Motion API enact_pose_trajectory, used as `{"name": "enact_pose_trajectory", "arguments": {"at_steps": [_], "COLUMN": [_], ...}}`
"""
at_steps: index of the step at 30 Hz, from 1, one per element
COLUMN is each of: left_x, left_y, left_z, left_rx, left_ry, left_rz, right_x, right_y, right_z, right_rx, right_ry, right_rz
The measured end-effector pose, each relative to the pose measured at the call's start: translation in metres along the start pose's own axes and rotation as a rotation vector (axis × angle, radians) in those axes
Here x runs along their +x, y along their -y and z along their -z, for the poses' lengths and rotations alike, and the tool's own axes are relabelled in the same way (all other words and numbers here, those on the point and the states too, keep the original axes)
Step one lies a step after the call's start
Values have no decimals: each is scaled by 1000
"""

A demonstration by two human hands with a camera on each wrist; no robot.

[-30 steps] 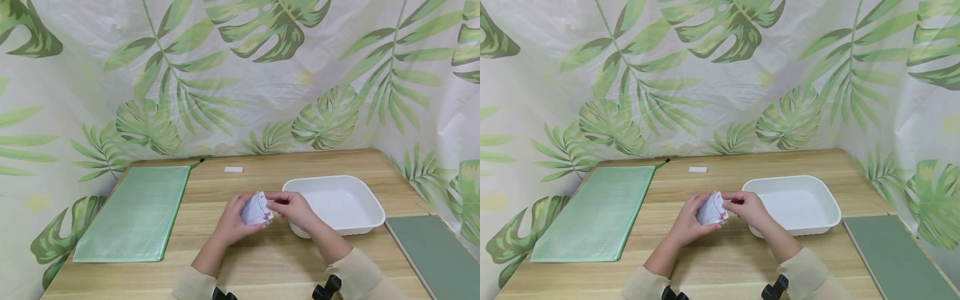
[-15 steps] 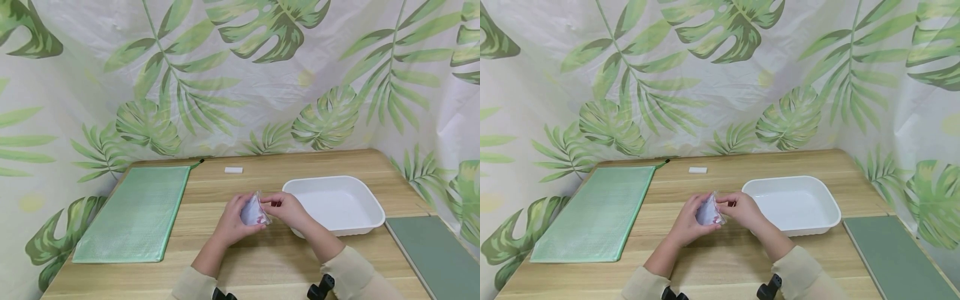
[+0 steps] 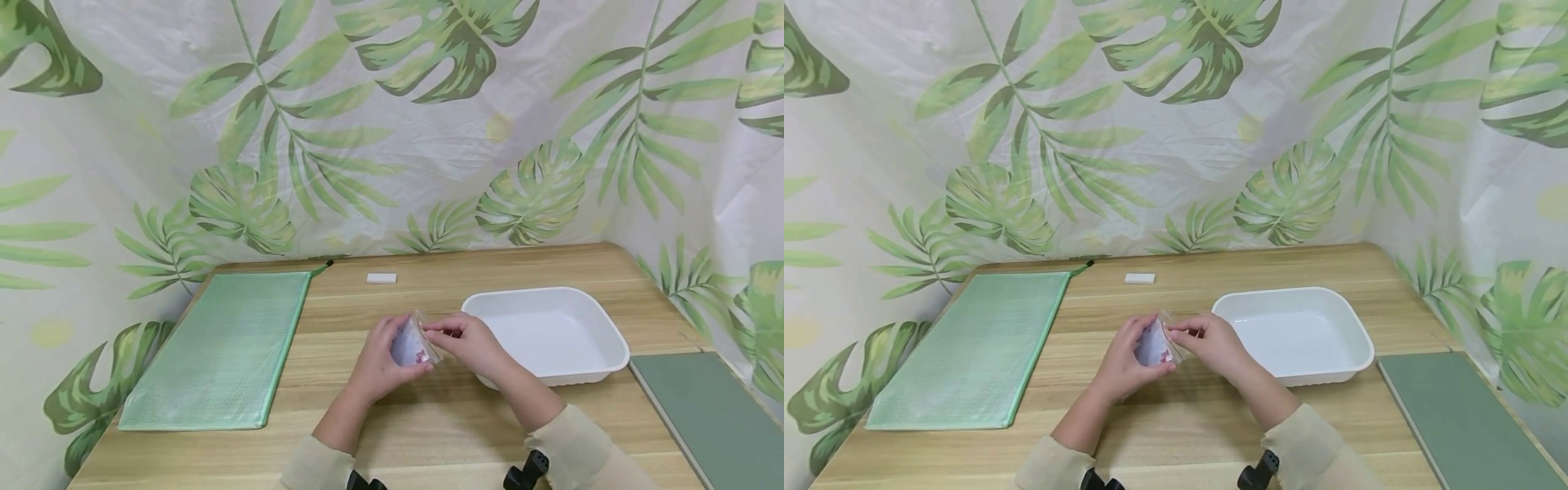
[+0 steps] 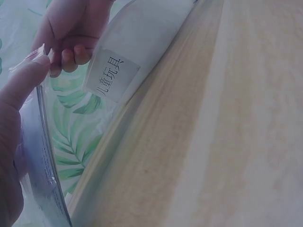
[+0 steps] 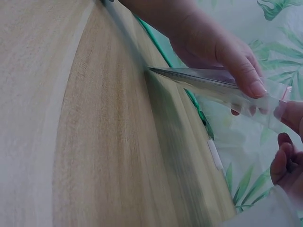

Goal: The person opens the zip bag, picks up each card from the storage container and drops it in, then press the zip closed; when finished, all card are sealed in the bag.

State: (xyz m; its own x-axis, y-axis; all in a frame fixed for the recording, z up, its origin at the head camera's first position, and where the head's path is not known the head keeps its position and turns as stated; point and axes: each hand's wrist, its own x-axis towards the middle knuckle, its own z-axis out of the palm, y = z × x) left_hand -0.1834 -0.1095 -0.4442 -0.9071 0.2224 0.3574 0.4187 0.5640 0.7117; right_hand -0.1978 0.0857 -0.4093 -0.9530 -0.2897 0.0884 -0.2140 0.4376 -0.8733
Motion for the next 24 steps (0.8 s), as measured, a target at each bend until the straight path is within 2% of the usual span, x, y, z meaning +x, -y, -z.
{"name": "enact_pose_trajectory", "arguments": {"at_steps": [11,19,22,24], "left_x": [1,1,1,2], "left_y": [-1,0,0,1], "left_z": [-1,-1,-1,1], "left_rx": [18,10,-6,-48], "left_ry": [-49,-78,-88,-104], "left_rz": [91,75,73,88], "right_x": [-10,-10,-8,-6], "right_y": [-4,2,3,4], "right_z": [8,8,12,16], "right_rx": [126,53,16,1], "right_ry": [127,80,59,48], "right_rz": [-19,4,-2,-4]}}
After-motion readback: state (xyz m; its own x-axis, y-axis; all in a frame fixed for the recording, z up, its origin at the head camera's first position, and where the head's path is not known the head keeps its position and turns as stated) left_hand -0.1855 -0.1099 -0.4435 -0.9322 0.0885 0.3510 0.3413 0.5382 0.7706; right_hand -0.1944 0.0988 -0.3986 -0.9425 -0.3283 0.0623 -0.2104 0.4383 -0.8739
